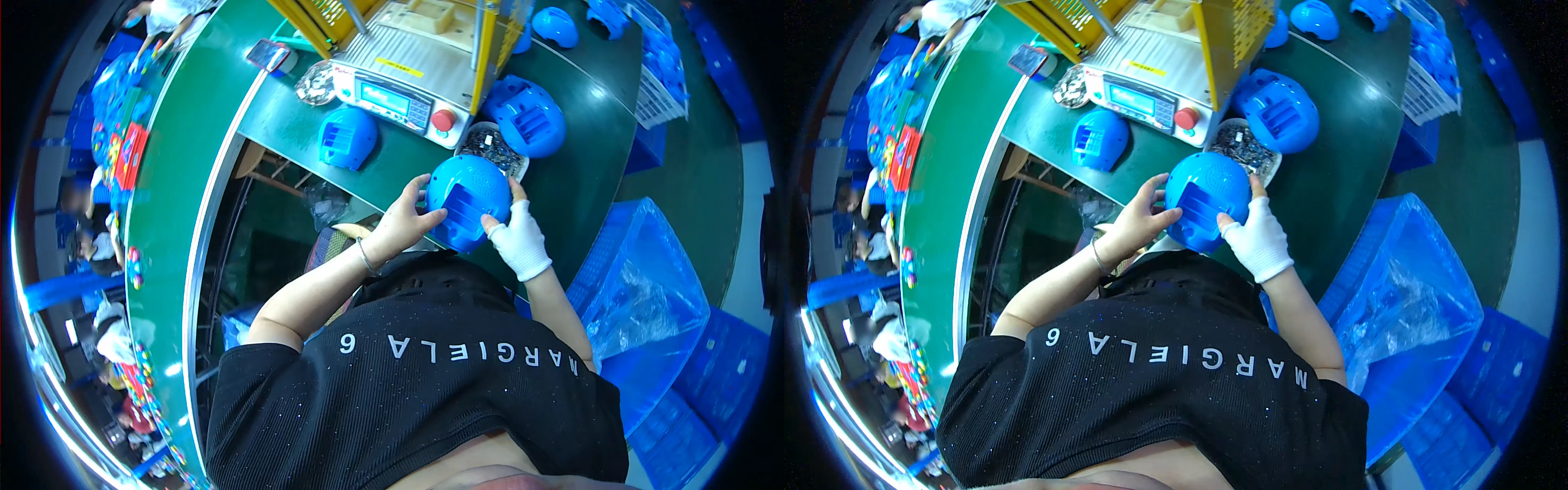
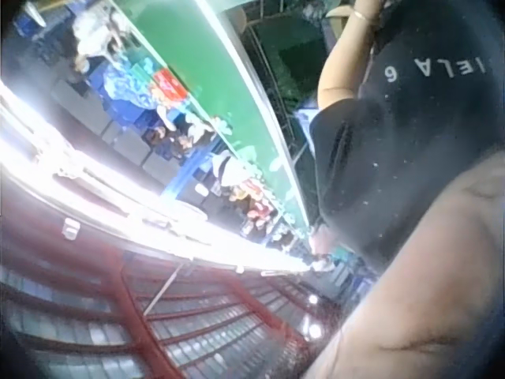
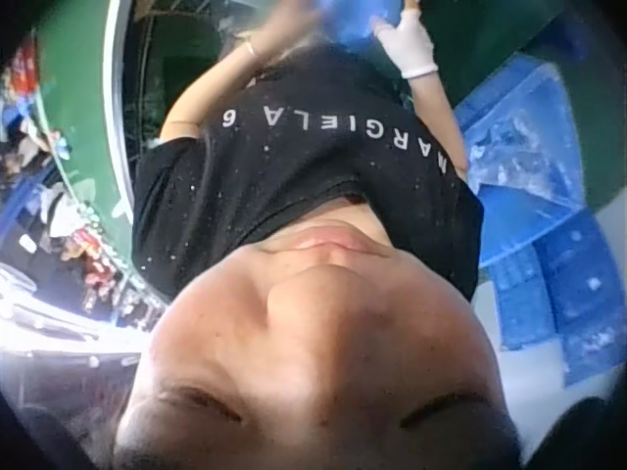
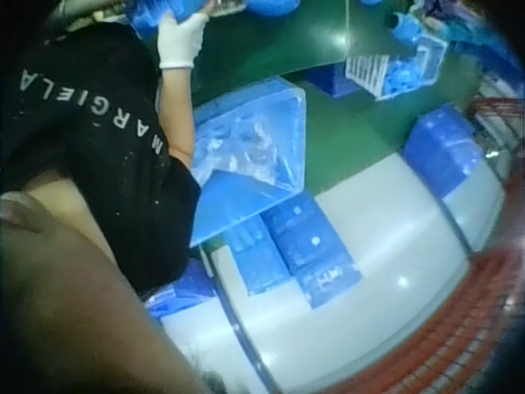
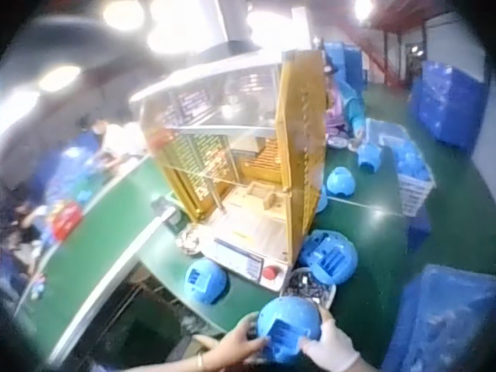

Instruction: Assembling blue plastic housing components using a pneumatic press machine.

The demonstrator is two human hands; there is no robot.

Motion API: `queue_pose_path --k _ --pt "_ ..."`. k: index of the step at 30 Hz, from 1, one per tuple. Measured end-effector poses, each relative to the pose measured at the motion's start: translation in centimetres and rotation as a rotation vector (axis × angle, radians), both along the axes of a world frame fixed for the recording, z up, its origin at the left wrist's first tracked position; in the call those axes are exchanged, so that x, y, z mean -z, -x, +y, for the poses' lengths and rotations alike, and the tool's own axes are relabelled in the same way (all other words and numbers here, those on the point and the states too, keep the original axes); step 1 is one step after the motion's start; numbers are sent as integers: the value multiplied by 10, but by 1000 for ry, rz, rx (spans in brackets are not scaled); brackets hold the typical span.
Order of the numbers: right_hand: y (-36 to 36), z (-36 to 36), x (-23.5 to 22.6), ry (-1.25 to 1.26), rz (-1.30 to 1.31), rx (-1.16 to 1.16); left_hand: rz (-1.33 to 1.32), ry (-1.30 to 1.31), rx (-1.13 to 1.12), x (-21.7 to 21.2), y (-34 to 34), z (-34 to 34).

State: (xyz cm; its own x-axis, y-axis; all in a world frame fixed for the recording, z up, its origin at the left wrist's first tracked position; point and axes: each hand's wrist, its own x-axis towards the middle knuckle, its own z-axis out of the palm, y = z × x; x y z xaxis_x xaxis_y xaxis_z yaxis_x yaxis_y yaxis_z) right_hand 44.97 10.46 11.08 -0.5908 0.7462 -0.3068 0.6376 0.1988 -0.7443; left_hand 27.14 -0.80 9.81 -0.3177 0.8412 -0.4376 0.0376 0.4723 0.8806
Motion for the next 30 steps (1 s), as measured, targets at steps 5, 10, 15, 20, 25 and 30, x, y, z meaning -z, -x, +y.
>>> queue_pose_path --k 5,10,15,20,25,30 --pt "25 -5 38 33 -34 -84 98 65 -94 26 13 -25" --pt "68 2 42 324 -121 -157 128 181 -113 40 44 -35" --pt "110 5 75 440 -5 -39 138 296 -32 55 95 -18" --pt "152 12 66 338 -206 -107 270 308 189 83 144 -6" --pt "162 18 71 422 -197 -45 405 204 426 86 168 5" --pt "157 6 90 142 -148 -31 554 140 567 84 176 11"
